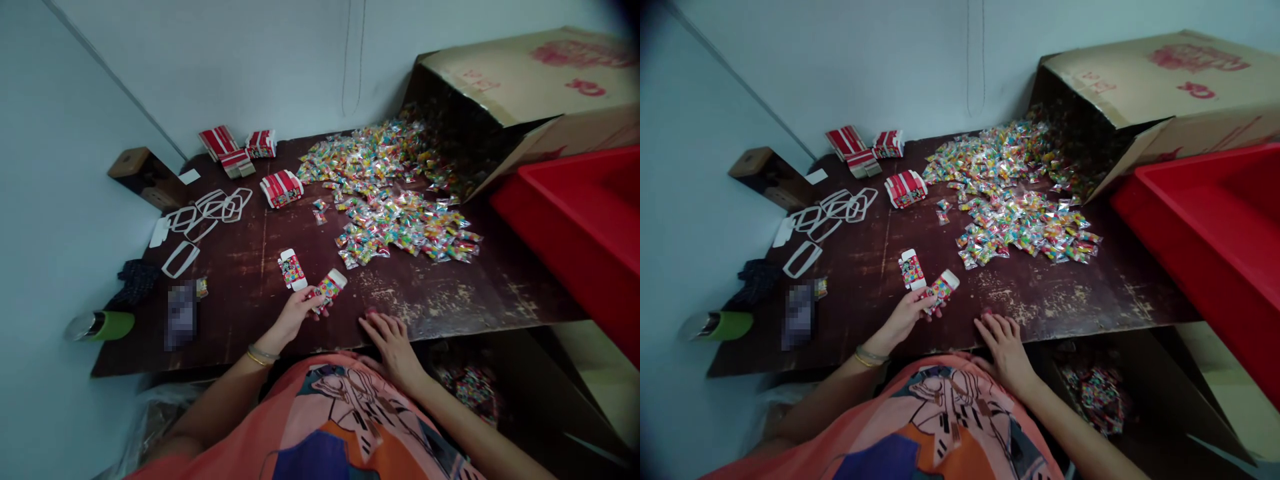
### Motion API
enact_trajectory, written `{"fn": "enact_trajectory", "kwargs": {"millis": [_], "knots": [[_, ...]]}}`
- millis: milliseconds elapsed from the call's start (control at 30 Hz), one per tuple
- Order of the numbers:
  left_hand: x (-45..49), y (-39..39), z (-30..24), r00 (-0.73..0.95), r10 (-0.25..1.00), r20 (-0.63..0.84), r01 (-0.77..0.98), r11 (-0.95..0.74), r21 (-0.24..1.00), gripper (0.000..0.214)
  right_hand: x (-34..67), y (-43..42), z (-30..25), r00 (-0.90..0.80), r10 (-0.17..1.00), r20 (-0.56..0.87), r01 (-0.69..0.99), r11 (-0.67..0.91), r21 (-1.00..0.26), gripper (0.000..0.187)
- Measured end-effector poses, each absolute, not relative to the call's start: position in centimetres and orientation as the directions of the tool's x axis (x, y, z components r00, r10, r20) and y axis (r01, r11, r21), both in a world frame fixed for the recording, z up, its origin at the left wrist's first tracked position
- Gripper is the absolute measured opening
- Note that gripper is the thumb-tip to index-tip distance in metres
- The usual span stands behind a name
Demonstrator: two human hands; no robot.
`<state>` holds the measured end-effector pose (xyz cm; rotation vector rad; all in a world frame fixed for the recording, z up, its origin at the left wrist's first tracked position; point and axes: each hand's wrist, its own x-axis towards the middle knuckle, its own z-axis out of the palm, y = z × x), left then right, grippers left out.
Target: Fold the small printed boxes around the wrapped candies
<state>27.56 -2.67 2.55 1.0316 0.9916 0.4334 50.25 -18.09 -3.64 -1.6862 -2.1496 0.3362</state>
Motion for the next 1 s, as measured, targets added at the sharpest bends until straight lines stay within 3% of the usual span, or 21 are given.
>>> {"fn": "enact_trajectory", "kwargs": {"millis": [100, 200, 267, 333, 500, 700, 900, 1000], "knots": [[29.0, -3.2, 1.9, 0.499, 0.728, -0.470, 0.009, 0.538, 0.843, 0.034, 50.4, -19.4, -2.5, -0.258, 0.958, 0.127, 0.706, 0.277, -0.652, 0.029], [30.6, -4.4, 1.6, 0.576, 0.640, -0.508, 0.076, 0.578, 0.813, 0.047, 50.2, -18.1, -0.3, -0.065, 0.996, 0.056, 0.406, 0.078, -0.910, 0.022], [31.5, -5.3, 1.6, 0.631, 0.600, -0.491, 0.129, 0.544, 0.829, 0.051, 49.9, -16.3, 1.5, 0.065, 0.997, -0.030, 0.189, -0.042, -0.981, 0.022], [32.0, -6.0, 1.7, 0.690, 0.562, -0.456, 0.158, 0.498, 0.853, 0.050, 49.9, -14.3, 3.0, 0.151, 0.987, -0.046, 0.092, -0.061, -0.994, 0.022], [32.4, -6.6, 2.2, 0.756, 0.477, -0.448, 0.180, 0.507, 0.843, 0.054, 51.3, -11.0, 4.2, 0.252, 0.967, 0.048, 0.284, -0.026, -0.959, 0.012], [32.6, -6.3, 2.8, 0.724, 0.493, -0.483, 0.214, 0.505, 0.836, 0.056, 51.9, -11.1, 4.2, 0.096, 0.967, 0.235, 0.628, 0.124, -0.768, 0.011], [32.8, -7.4, 2.6, 0.747, 0.533, -0.398, 0.328, 0.225, 0.917, 0.029, 51.6, -11.7, 4.5, -0.155, 0.960, 0.234, 0.787, 0.263, -0.558, 0.022], [32.6, -8.0, 2.2, 0.755, 0.500, -0.424, 0.328, 0.272, 0.905, 0.029, 51.4, -12.3, 4.3, -0.079, 0.963, 0.257, 0.867, 0.193, -0.459, 0.019]]}}
